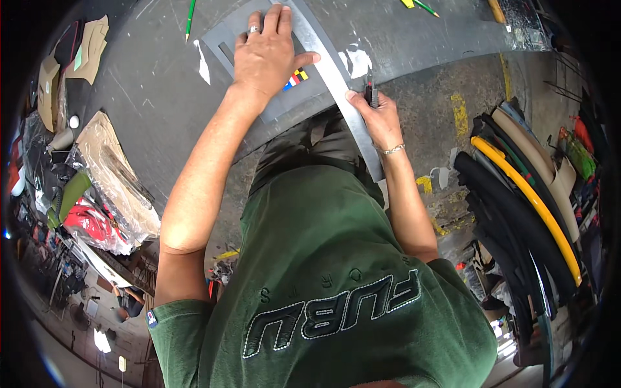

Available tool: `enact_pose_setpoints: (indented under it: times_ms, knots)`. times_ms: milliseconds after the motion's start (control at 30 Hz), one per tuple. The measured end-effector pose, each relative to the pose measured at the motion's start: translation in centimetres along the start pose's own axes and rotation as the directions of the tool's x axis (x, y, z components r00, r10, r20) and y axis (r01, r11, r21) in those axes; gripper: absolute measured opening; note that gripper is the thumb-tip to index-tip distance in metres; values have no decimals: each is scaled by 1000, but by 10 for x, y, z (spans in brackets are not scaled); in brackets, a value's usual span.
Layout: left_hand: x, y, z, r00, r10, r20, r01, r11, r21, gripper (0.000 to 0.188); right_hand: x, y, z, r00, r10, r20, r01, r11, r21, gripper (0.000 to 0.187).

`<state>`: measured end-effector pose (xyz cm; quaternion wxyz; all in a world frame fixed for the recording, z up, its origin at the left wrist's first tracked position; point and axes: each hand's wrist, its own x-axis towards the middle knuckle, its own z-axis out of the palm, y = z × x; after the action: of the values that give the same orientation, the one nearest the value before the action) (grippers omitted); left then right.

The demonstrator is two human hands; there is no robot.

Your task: The recorder uses a metal ruler and a utility knife to measure and cut a rectangular piece of grey material on a workbench.

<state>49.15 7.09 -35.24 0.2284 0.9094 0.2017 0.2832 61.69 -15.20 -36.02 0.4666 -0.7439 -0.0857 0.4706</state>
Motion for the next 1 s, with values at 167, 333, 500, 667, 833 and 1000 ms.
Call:
enact_pose_setpoints:
  times_ms: [167, 333, 500, 667, 833, 1000]
  knots:
    - [19, 29, -16, 931, -212, 297, 155, 966, 206, 102, 3, 8, -7, 1000, 5, 16, -5, 1000, -23, 26]
    - [20, 33, -20, 770, -461, 442, 199, 831, 520, 103, 5, 15, -5, 1000, -12, 16, 11, 999, 48, 23]
    - [3, 16, -5, 899, -327, 291, 118, 822, 558, 105, 9, 14, -4, 999, 18, 28, -20, 998, 52, 23]
    - [5, 16, -9, 875, -357, 327, 123, 818, 562, 105, 9, 11, -5, 998, 16, 59, -21, 996, 85, 23]
    - [11, 19, -13, 856, -387, 343, 124, 798, 590, 106, 10, 9, -4, 995, -28, 96, 17, 993, 116, 22]
    - [19, 21, -13, 827, -404, 391, 90, 782, 617, 109, 23, 25, -4, 994, -80, 77, 68, 987, 147, 23]
